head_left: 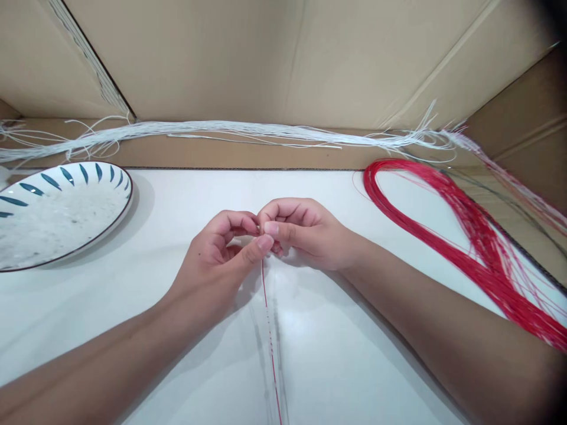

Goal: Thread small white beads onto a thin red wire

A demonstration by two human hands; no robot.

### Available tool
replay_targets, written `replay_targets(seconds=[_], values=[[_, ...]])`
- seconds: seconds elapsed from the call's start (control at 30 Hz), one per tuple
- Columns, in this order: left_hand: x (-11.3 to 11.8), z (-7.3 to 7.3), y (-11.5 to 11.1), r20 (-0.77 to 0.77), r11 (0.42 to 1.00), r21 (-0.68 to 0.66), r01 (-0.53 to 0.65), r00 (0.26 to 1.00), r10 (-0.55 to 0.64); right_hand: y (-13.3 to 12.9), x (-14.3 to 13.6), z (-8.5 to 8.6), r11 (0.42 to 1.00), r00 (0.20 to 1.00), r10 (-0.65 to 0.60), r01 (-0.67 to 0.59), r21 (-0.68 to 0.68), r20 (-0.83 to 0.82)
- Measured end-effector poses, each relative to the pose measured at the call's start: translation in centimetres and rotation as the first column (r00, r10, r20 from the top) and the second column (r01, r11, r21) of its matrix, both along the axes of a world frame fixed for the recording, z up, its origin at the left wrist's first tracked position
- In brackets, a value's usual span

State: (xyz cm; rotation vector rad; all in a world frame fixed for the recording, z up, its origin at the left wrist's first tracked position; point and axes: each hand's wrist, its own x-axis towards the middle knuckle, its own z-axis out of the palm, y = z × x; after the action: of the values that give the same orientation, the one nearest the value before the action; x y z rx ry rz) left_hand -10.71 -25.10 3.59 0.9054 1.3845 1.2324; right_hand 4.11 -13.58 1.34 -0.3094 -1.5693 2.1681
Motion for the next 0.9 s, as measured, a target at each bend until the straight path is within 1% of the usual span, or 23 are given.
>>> replay_targets(seconds=[0.13, 0.23, 0.43, 0.57, 0.73, 0.83, 0.9], values=[[-0.27, -0.30, -0.23, 0.005, 0.998, -0.013, 0.056, 0.998, -0.056, 0.37, 0.08, -0.28, 0.996, 0.997, -0.064, 0.062, 0.059, 0.039], [-0.44, -0.34, -0.39, 0.025, 0.997, 0.000, 0.079, 0.997, -0.079, 0.43, 0.02, -0.25, 0.994, 0.994, -0.092, 0.088, 0.069, 0.051], [-0.19, -0.24, -0.02, -0.007, 0.999, 0.038, 0.019, 1.000, -0.019, 0.20, -0.08, 0.18, 0.996, 0.991, -0.085, 0.081, 0.049, 0.102], [-0.08, -0.29, 0.16, -0.014, 0.998, 0.063, 0.002, 1.000, -0.001, 0.27, -0.01, 0.14, 0.997, 0.991, -0.068, 0.065, 0.036, 0.117], [-0.12, -0.48, 0.13, -0.045, 0.999, 0.048, -0.019, 0.999, 0.021, 0.29, -0.01, 0.11, 0.997, 0.992, -0.073, 0.071, 0.023, 0.107], [-0.12, -0.56, 0.07, -0.080, 0.998, 0.048, -0.026, 0.996, 0.030, 0.22, -0.12, 0.19, 0.997, 0.991, -0.074, 0.070, 0.035, 0.108], [-0.14, -0.58, 0.01, -0.078, 0.999, 0.036, -0.023, 0.997, 0.025, 0.33, -0.13, 0.26, 0.997, 0.993, -0.071, 0.068, 0.041, 0.093]])
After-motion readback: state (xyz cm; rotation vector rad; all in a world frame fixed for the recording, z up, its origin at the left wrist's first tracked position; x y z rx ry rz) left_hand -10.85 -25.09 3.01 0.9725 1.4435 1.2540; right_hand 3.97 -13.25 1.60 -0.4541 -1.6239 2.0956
